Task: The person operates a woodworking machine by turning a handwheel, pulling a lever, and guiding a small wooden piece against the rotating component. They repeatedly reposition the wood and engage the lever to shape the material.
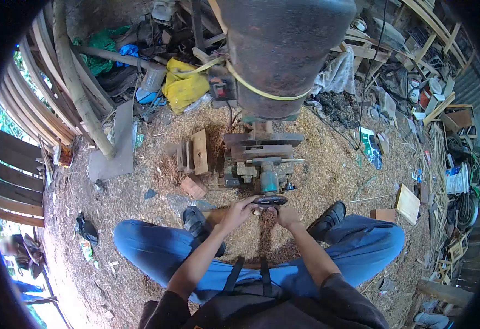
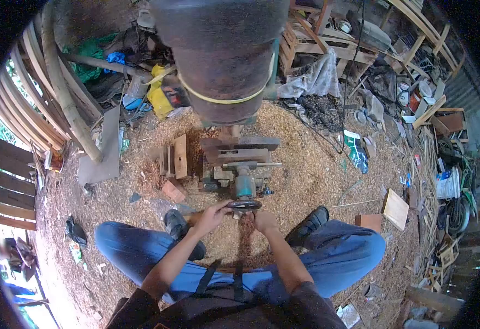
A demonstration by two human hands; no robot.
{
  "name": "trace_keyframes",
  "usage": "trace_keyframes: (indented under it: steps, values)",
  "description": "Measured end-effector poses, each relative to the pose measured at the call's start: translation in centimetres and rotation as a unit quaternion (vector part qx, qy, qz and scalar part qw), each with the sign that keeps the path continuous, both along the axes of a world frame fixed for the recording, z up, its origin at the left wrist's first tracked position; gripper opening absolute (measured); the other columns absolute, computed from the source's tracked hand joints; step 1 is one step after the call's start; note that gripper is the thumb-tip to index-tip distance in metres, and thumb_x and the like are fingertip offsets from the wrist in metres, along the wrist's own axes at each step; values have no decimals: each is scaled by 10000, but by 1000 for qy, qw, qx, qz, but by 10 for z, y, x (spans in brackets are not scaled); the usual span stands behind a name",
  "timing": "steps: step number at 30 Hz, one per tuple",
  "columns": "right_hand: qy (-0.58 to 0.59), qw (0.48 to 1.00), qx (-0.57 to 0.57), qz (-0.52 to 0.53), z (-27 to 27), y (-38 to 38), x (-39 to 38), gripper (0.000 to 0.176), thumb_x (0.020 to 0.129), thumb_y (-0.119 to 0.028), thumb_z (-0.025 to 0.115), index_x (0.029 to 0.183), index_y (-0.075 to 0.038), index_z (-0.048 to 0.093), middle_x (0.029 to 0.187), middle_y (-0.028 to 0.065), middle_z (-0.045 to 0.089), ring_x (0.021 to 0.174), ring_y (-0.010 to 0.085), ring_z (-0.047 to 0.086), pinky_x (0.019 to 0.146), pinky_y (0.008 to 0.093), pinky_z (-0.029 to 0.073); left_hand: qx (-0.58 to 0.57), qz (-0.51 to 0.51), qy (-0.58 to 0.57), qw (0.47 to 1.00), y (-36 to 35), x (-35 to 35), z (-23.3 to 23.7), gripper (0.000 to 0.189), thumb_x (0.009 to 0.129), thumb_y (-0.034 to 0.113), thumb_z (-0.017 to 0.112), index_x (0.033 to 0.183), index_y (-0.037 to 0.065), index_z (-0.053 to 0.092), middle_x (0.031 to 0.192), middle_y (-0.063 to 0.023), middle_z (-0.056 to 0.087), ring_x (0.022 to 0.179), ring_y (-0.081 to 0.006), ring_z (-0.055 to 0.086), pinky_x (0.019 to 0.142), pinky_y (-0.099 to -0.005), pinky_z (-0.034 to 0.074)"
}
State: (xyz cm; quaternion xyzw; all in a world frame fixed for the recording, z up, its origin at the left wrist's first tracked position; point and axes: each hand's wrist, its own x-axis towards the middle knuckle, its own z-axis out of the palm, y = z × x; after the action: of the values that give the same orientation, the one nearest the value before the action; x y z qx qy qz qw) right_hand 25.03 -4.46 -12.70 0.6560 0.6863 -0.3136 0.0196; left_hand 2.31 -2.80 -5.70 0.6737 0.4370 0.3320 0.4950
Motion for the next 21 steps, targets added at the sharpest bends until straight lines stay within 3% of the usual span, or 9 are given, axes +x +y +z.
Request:
trace_keyframes:
  steps: [2,4,7,9,11,13,17,19,21]
  values:
    - [-77,997,-2,-6,-2,-3,-14,476,1018,-436,464,991,-59,753,1006,221,728,954,395,714,828,513,565,-56,9,-2,998,-3,-11,2,396,984,-21,528,1371,38,589,1082,-143,735,926,-177,677,809,-297,527]
    - [-117,993,24,14,-10,-7,-21,456,1014,-427,469,978,-64,743,946,209,730,890,379,723,776,499,577,-114,24,13,993,-2,-15,0,353,998,39,569,1349,44,609,1088,-142,739,938,-176,675,840,-306,523]
    - [-144,988,39,31,13,-2,-36,377,1009,-358,483,947,-83,733,886,185,737,811,352,739,715,469,596,-2,14,21,1000,1,-17,-13,339,996,86,605,1332,39,623,1098,-153,742,941,-178,680,848,-321,527]
    - [-144,989,-7,19,9,-4,-35,358,1004,-343,497,951,-75,728,858,190,731,804,354,737,715,472,591,-9,21,15,1000,-1,-17,-16,341,994,98,614,1329,36,624,1106,-164,741,961,-180,681,863,-326,524]
    - [-134,990,25,20,5,-7,-20,392,991,-399,519,938,-74,732,832,197,726,807,367,731,716,490,582,-11,28,8,1000,0,-13,-16,343,991,110,623,1326,33,626,1115,-174,740,981,-182,682,878,-332,521]
    - [-123,992,-8,37,23,-5,-11,284,942,-221,520,935,-80,767,925,186,746,901,362,737,776,469,591,58,32,13,998,0,-13,-16,344,997,118,620,1330,30,623,1033,-133,754,844,-136,656,776,-305,528]
    - [-109,990,43,82,5,-10,0,281,920,-253,549,903,-72,764,910,206,739,880,366,732,774,470,586,8,27,33,999,-5,-11,1,337,1008,124,608,1333,33,625,904,-61,727,668,-101,565,630,-287,494]
    - [-113,992,22,60,6,-6,-1,296,907,-288,565,886,-66,760,898,206,738,869,363,730,771,473,581,-57,42,23,997,-4,-9,8,322,969,53,629,1283,-18,634,1095,-222,728,990,-260,730,863,-319,543]
    - [-101,993,21,58,9,-6,1,337,923,-332,559,886,-63,759,897,209,736,868,369,728,771,479,578,-60,44,31,997,-4,-9,10,321,973,47,626,1285,-24,632,1110,-204,734,999,-222,723,869,-313,541]
